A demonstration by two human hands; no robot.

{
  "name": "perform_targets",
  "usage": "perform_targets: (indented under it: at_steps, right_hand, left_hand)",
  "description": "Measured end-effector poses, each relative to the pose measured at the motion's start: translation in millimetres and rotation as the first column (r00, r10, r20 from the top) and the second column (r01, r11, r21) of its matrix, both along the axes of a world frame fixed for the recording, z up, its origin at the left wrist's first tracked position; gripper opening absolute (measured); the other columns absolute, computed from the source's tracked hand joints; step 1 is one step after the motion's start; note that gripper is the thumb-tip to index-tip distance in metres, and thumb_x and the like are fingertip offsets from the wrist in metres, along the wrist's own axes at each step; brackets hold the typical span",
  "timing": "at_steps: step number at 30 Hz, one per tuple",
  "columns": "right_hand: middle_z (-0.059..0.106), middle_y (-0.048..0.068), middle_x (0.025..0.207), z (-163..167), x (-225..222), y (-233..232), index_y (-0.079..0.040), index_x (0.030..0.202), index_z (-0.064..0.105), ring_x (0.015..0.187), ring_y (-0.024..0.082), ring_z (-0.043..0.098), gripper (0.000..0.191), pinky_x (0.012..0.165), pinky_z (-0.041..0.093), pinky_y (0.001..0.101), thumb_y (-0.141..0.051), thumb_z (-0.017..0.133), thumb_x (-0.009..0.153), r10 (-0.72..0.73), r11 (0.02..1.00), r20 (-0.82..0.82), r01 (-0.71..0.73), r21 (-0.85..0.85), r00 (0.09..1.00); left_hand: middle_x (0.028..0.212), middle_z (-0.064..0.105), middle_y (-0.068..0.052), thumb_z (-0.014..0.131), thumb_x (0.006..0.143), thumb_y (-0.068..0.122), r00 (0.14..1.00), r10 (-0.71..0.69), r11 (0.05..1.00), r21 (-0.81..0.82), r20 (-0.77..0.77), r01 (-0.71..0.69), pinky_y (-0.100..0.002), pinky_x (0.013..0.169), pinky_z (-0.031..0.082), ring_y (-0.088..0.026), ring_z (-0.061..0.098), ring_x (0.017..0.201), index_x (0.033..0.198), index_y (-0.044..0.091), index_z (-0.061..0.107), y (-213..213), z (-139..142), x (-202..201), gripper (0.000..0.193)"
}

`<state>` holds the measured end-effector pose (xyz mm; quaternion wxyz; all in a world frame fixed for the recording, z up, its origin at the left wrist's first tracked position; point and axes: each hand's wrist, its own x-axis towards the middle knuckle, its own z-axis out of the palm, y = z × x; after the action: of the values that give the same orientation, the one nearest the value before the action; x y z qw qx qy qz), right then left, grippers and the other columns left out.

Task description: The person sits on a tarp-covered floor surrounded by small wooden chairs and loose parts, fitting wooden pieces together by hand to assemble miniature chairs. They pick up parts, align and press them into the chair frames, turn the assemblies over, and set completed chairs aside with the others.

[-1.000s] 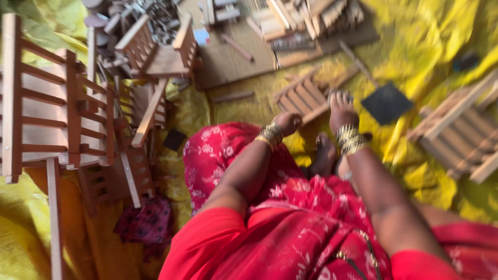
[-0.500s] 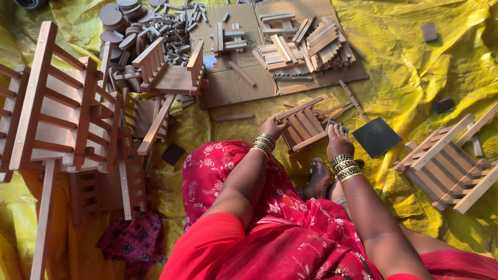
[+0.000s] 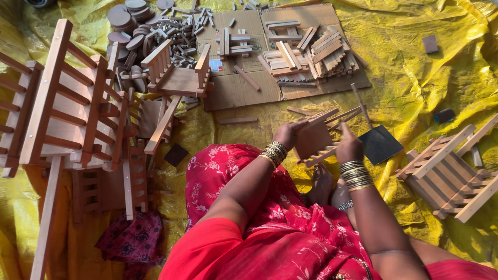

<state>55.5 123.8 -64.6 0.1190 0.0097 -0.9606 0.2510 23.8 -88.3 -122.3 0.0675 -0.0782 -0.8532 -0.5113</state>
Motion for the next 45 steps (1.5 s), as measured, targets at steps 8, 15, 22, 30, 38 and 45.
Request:
perform_targets:
  at_steps: [8,15,22,30,38,45]
  right_hand:
    - [0.063,0.020,0.140,-29,20,-54,-0.006,0.149,0.053,0.126,0.034,0.065,0.062,0.104,0.055,0.0438,0.008,0.051,0.088,0.391,0.917,-0.314,-0.336,0.215,0.865]
    - [0.061,0.023,0.143,-14,14,-35,-0.001,0.147,0.054,0.127,0.037,0.063,0.056,0.102,0.052,0.0442,0.006,0.054,0.092,0.265,0.960,-0.325,-0.215,0.182,0.908]
    - [0.059,0.016,0.147,-14,21,-50,-0.006,0.150,0.054,0.127,0.032,0.062,0.054,0.105,0.053,0.0416,0.001,0.053,0.096,0.243,0.954,-0.164,-0.205,0.218,0.956]
    - [0.050,0.017,0.156,-3,0,-24,-0.006,0.153,0.045,0.139,0.034,0.055,0.059,0.110,0.050,0.0431,0.003,0.053,0.095,0.132,0.972,-0.153,-0.097,0.215,0.979]
    - [0.052,0.018,0.155,-23,41,-53,-0.006,0.154,0.047,0.122,0.036,0.067,0.062,0.096,0.057,0.0421,0.006,0.052,0.093,0.309,0.936,-0.186,-0.264,0.232,0.933]
    - [0.050,0.014,0.159,-17,23,-55,-0.013,0.152,0.045,0.088,0.031,0.073,0.066,0.082,0.061,0.0423,0.003,0.054,0.089,0.147,0.886,-0.024,-0.121,0.448,0.989]
  left_hand:
    - [0.095,0.075,-0.010,0.068,0.095,0.007,0.992,-0.108,0.975,-0.202,-0.066,0.093,-0.035,0.079,0.059,-0.022,0.072,0.084,0.098,0.015,0.072,10,-22,-1,0.009]
    - [0.112,0.075,-0.005,0.064,0.080,-0.005,0.934,-0.124,0.977,-0.207,-0.335,0.056,-0.041,0.102,0.049,-0.028,0.063,0.111,0.127,0.028,0.075,8,-10,-1,0.059]
    - [0.119,0.075,-0.006,0.066,0.082,0.000,0.955,-0.091,0.990,-0.134,-0.281,0.055,-0.039,0.107,0.048,-0.027,0.065,0.117,0.119,0.021,0.074,6,-19,1,0.043]
    - [0.118,0.075,-0.007,0.072,0.083,0.005,0.928,-0.130,0.978,-0.197,-0.349,0.062,-0.045,0.110,0.040,-0.026,0.065,0.118,0.120,0.024,0.074,12,-18,13,0.042]
    - [0.122,0.071,0.001,0.079,0.083,0.032,0.947,-0.267,0.955,0.085,-0.181,0.285,-0.043,0.114,0.051,-0.019,0.066,0.120,0.132,0.030,0.066,11,-20,7,0.051]
    - [0.117,0.076,0.000,0.084,0.079,0.031,0.974,-0.189,0.963,-0.217,-0.126,0.159,-0.061,0.117,0.022,-0.023,0.064,0.123,0.121,0.024,0.074,14,-15,10,0.044]
